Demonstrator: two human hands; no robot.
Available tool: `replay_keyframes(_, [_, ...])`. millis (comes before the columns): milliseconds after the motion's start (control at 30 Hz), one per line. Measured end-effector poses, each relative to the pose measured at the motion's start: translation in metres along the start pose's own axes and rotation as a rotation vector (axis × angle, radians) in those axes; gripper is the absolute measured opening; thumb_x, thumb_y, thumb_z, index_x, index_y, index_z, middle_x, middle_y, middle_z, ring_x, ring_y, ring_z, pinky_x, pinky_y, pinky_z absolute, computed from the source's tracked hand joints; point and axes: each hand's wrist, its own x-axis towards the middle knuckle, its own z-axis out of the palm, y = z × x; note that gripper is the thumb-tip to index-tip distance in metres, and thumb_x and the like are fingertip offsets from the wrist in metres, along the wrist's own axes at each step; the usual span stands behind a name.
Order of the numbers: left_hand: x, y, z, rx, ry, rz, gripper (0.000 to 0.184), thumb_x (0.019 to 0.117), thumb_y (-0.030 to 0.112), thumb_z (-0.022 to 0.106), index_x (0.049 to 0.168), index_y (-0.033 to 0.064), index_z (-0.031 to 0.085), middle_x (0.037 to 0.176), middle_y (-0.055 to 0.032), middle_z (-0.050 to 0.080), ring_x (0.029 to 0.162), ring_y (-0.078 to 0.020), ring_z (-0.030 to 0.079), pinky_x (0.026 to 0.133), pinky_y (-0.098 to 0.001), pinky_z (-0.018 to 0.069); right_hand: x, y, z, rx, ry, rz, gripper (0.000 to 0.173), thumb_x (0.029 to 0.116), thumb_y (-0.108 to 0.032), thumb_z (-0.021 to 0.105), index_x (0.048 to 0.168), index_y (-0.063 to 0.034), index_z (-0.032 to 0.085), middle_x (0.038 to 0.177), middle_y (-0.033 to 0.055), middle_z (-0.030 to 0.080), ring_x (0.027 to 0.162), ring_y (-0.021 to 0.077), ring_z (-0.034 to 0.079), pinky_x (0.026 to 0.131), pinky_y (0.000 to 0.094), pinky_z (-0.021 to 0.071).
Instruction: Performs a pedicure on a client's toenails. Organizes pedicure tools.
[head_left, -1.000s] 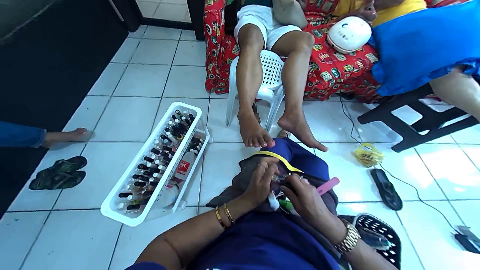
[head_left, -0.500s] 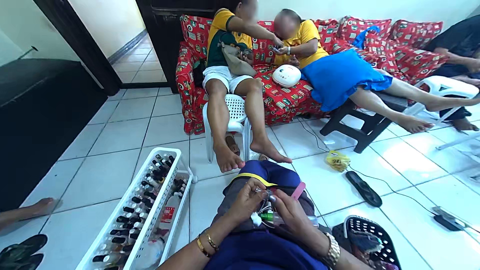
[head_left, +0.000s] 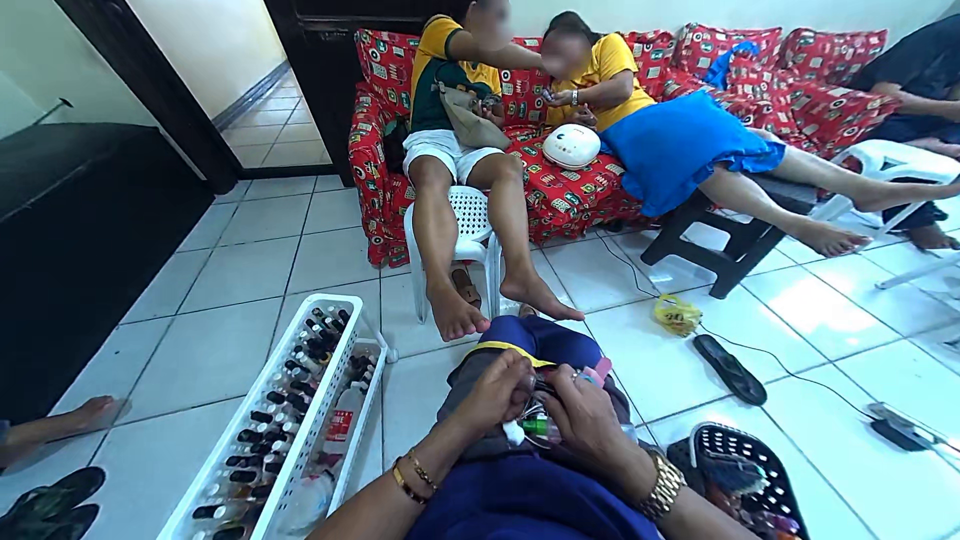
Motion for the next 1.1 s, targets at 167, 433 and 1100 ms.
replay_keyframes(167, [0.019, -0.010, -0.002, 0.457, 0.152, 0.695, 0.036, 0.1091, 0.020, 0.039, 0.085, -0.0016, 0.054, 0.070, -0.0006, 0.053, 0.065, 0.0034, 0.051, 0.065, -0.0129, 0.0441, 0.017, -0.020, -0.015, 0.947, -0.338, 0.621, 0.040, 0.1088, -0.030, 0.029, 0.079, -0.0169, 0.053, 0.055, -0.0125, 0.042, 0.043, -0.0034, 0.038, 0.043, 0.0143, 0.0354])
replay_keyframes(433, [0.029, 0.020, 0.003, 0.159, 0.322, 0.539, 0.032, 0.1000, 0.012, 0.038, 0.073, 0.0128, 0.055, 0.068, 0.0152, 0.051, 0.066, 0.0089, 0.049, 0.065, -0.0123, 0.0436, 0.037, -0.030, -0.002, 0.553, -0.175, 0.263, 0.041, 0.1083, -0.031, 0.036, 0.087, -0.0056, 0.059, 0.064, -0.0072, 0.046, 0.055, -0.0012, 0.046, 0.054, 0.0177, 0.0417])
replay_keyframes(1100, [0.044, 0.059, -0.045, -0.470, 0.129, 0.281, 0.118, 0.0824, 0.091, 0.003, 0.150, 0.0041, 0.044, 0.147, -0.0177, 0.056, 0.128, -0.0288, 0.060, 0.094, -0.0391, 0.0550, 0.048, -0.051, -0.032, 0.289, 0.192, -0.230, 0.036, 0.1101, -0.040, 0.041, 0.099, -0.0115, 0.059, 0.082, 0.0014, 0.058, 0.076, 0.0066, 0.060, 0.071, 0.0201, 0.0509])
